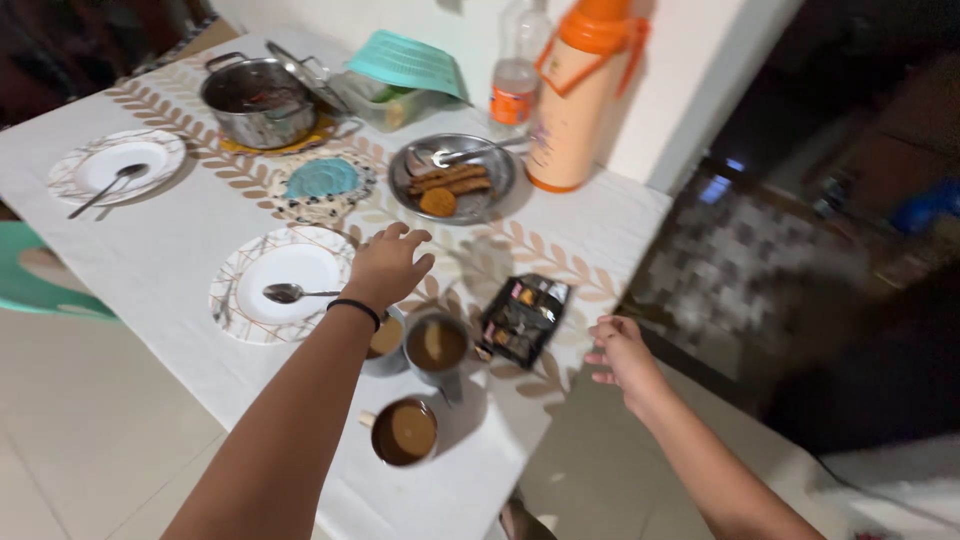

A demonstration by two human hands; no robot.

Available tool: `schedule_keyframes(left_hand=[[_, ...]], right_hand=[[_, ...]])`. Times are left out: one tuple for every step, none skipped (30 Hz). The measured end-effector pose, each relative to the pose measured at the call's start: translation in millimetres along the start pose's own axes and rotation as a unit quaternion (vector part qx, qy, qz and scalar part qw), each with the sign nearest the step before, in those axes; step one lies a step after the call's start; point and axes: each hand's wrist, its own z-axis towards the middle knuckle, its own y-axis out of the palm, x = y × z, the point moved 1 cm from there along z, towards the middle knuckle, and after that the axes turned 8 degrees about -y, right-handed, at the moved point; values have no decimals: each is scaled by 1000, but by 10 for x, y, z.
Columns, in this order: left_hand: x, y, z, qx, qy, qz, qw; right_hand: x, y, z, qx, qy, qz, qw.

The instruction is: The recorder prepares a dinner table by arranging plates, cutlery, food containers, and filling a thermos with hot water.

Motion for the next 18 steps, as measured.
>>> schedule_keyframes(left_hand=[[173, -21, -103, -5, 13, -2, 1000], [346, -40, -201, -15, 26, -6, 1000], [518, -62, -278, -25, 39, -11, 999], [654, -30, -342, -28, 52, -12, 998], [806, 3, -397, -27, 70, -15, 997], [962, 40, -450, -27, 87, -17, 996], [1129, 63, -518, -31, 101, -20, 994], [1299, 93, -586, -48, 118, -22, 992], [1483, 126, -646, -63, 135, -24, 989], [1662, 151, -708, -68, 150, -27, 986], [1842, 182, -778, -79, 167, -20, 983], [2024, 215, -852, -90, 185, -14, 979], [2189, 265, -914, -93, 200, -16, 975], [2360, 316, -980, -94, 223, -20, 970], [2525, 367, -1057, -97, 246, -24, 964], [2692, 413, -1113, -101, 261, -26, 960], [2874, 470, -1184, -111, 272, -20, 956], [3062, 529, -1261, -122, 283, -15, 951]], right_hand=[[66, -143, -149, 12, 2, 6, 1000], [128, -283, -291, 19, 1, 9, 1000], [176, -418, -414, 27, -1, 13, 1000], [217, -551, -552, 39, 0, 19, 999], [248, -696, -683, 43, 0, 20, 999], [279, -842, -812, 46, 0, 21, 999], [348, -987, -923, 60, 2, 27, 998], [417, -1133, -1030, 64, 0, 31, 997], [484, -1289, -1133, 70, -2, 35, 997], [483, -1426, -1285, 85, -1, 40, 996], [487, -1562, -1436, 93, -4, 39, 995], [492, -1698, -1588, 101, -8, 39, 994], [536, -1856, -1693, 115, -8, 44, 992], [582, -2018, -1800, 131, -2, 54, 990], [641, -2171, -1918, 146, 4, 64, 987], [699, -2325, -2050, 160, 5, 70, 985], [767, -2491, -2194, 168, 2, 74, 983], [839, -2662, -2340, 176, -1, 77, 981]])
